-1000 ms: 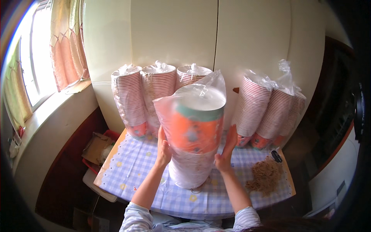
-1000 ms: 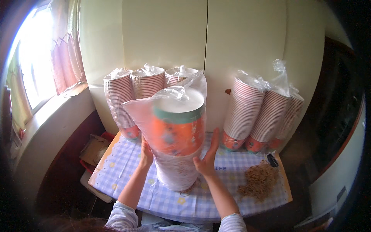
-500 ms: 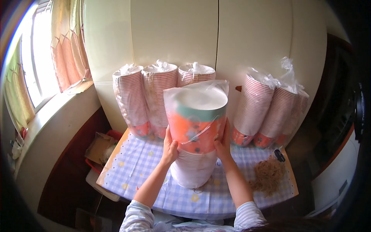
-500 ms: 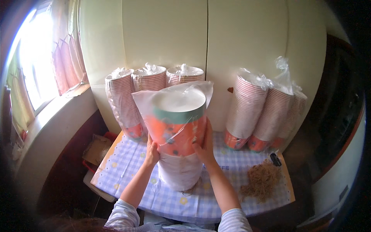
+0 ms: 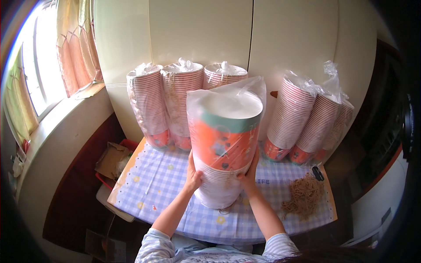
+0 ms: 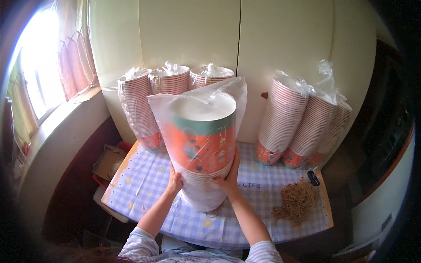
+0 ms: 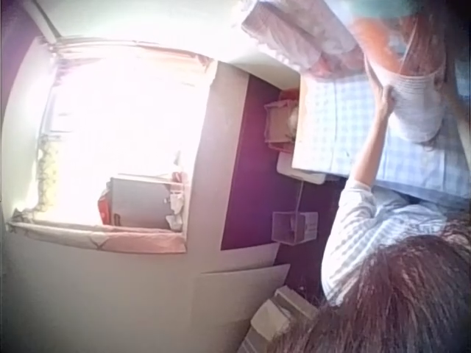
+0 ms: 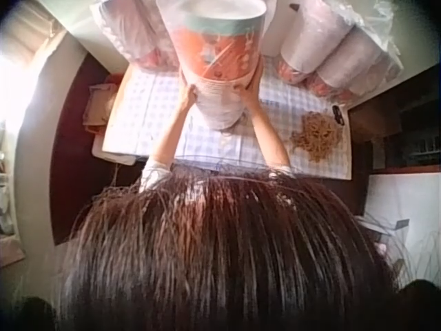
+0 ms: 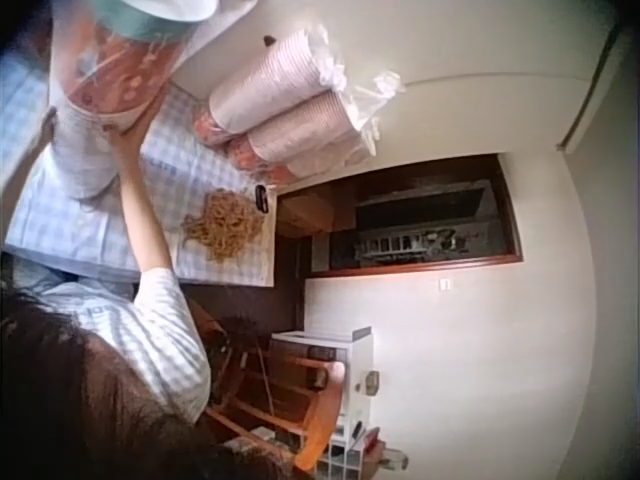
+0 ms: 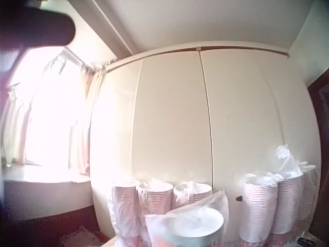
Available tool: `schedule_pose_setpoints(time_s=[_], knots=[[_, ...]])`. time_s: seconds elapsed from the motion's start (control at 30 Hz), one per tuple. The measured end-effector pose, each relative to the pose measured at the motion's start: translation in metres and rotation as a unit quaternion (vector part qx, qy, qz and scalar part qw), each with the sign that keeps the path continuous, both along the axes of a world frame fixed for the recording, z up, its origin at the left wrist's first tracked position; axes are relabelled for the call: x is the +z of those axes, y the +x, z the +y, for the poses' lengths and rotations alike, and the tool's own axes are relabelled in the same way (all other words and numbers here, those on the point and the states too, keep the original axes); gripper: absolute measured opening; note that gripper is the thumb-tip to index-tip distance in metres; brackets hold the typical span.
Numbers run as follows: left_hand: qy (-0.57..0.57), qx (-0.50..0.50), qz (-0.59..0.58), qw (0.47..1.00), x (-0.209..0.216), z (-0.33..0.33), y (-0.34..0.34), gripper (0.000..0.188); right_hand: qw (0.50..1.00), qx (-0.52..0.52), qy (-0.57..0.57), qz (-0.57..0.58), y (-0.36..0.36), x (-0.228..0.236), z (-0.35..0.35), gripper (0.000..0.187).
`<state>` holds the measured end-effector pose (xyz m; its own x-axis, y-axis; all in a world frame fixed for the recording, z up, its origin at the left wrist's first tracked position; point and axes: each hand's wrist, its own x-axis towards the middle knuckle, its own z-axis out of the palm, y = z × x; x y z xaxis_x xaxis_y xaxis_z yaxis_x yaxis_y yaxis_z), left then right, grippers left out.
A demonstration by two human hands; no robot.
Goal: The recorder is assembling paper buckets by threading and securing string handles through pre-punched holes.
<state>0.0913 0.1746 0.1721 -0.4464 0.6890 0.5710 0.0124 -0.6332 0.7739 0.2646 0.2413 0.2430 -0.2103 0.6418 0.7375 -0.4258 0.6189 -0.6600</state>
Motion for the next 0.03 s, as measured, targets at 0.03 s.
schedule_pose_setpoints(time_s=[0.03], knots=[[0.012, -0.030, -0.061, 0.998, -0.0066, -0.0003, 0.0014, 0.103, 1.000, -0.017, 0.002, 0.010, -0.0027, -0.0054, -0.0001, 0.121]])
